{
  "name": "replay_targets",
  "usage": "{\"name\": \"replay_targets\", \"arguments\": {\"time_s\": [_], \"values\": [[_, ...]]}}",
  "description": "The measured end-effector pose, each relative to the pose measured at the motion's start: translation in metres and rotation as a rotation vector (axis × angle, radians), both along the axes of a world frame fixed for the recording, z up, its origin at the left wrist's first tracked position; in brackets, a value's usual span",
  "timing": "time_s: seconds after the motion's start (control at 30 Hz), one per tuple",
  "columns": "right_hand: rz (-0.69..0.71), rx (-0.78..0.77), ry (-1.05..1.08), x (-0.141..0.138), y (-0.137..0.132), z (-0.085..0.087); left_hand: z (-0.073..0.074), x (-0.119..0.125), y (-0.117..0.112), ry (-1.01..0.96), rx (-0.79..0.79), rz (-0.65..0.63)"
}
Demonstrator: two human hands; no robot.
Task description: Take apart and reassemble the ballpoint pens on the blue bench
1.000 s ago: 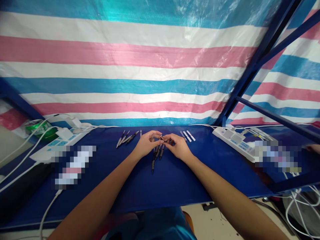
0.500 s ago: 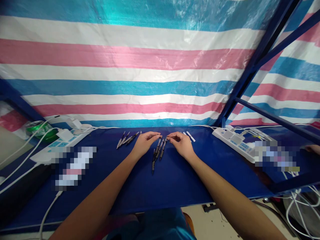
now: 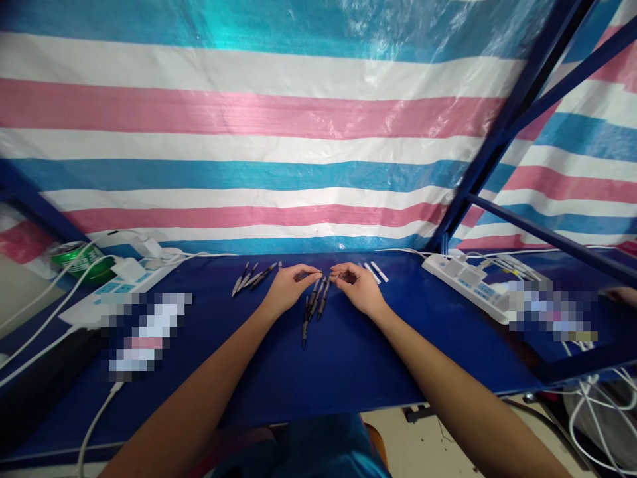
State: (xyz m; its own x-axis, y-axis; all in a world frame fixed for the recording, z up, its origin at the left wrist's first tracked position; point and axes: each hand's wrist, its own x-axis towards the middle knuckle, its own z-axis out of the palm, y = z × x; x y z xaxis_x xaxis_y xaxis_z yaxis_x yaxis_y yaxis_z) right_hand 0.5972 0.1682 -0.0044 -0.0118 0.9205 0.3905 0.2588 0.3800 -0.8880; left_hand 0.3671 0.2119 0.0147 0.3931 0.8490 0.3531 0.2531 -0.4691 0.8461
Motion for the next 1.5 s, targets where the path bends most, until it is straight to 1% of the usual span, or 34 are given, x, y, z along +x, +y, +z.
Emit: {"name": "replay_targets", "arguments": {"time_s": [0.23, 0.37, 0.47, 0.63, 0.73, 0.83, 1.0, 1.2, 1.4, 1.5], "values": [[-0.050, 0.031, -0.082, 0.002, 0.000, 0.002, 0.002, 0.000, -0.004, 0.069, 0.044, -0.019], [-0.042, 0.053, -0.118, 0.000, -0.002, 0.003, 0.003, 0.001, -0.005, 0.129, 0.036, -0.027], [0.010, 0.063, -0.178, -0.003, -0.006, 0.006, 0.006, 0.002, -0.007, 0.166, 0.042, -0.047], [0.182, 0.061, -0.423, -0.006, -0.015, 0.014, 0.010, 0.003, -0.012, 0.247, 0.033, -0.089], [0.213, 0.058, -0.476, -0.006, -0.018, 0.017, 0.011, 0.004, -0.014, 0.263, 0.004, -0.125], [0.226, 0.061, -0.501, -0.005, -0.019, 0.019, 0.012, 0.004, -0.015, 0.265, -0.011, -0.134], [0.222, 0.061, -0.493, -0.004, -0.019, 0.017, 0.012, 0.004, -0.015, 0.271, -0.004, -0.132], [0.177, 0.075, -0.475, -0.004, -0.017, 0.014, 0.013, 0.003, -0.016, 0.253, -0.002, -0.133], [0.182, 0.059, -0.343, -0.003, -0.013, 0.012, 0.013, 0.003, -0.016, 0.237, 0.017, -0.128], [0.128, 0.066, -0.271, -0.002, -0.010, 0.008, 0.012, 0.003, -0.014, 0.211, 0.044, -0.117]]}}
